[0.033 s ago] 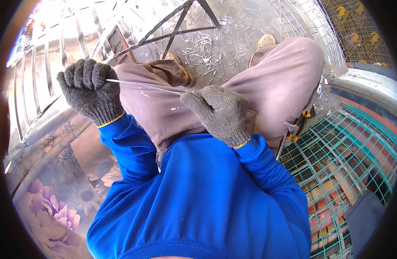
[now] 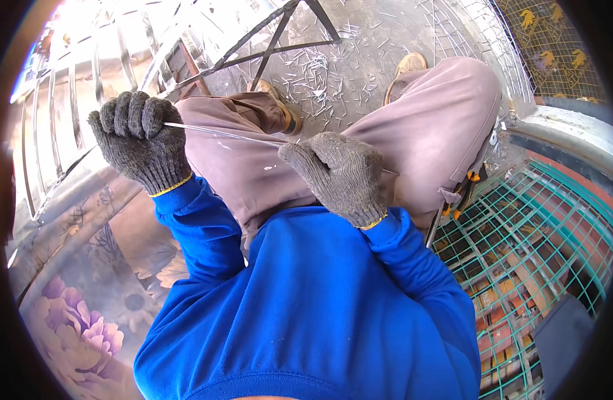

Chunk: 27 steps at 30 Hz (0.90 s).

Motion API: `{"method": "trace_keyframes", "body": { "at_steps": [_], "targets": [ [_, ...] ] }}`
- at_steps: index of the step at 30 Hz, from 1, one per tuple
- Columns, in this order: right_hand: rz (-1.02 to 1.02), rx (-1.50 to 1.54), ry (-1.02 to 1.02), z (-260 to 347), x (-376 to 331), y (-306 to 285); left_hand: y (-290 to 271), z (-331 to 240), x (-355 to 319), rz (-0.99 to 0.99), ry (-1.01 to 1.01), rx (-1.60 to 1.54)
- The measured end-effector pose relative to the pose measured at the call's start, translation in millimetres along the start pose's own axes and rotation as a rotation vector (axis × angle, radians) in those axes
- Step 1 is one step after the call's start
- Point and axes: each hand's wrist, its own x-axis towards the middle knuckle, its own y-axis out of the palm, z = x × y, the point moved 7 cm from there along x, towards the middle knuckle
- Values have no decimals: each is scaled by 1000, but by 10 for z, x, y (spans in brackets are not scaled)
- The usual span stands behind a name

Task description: Use pliers to cut segments of metal wire while sitting on the floor.

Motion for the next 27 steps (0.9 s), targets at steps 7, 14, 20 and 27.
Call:
{"method": "trace_keyframes", "body": {
  "at_steps": [7, 14, 20, 27],
  "targets": [
    [-22, -6, -81, 39, -16, -13, -32, 9, -31, 5, -3, -19],
    [-12, 10, -10, -2, -25, 10, -56, 24, -28, 38, -23, -37],
    [-10, 32, -17, -2, -31, -11, -73, 32, -30, 31, -18, -44],
    [46, -13, -19, 18, -7, 25, -87, 13, -35, 21, 0, -31]
  ]
}}
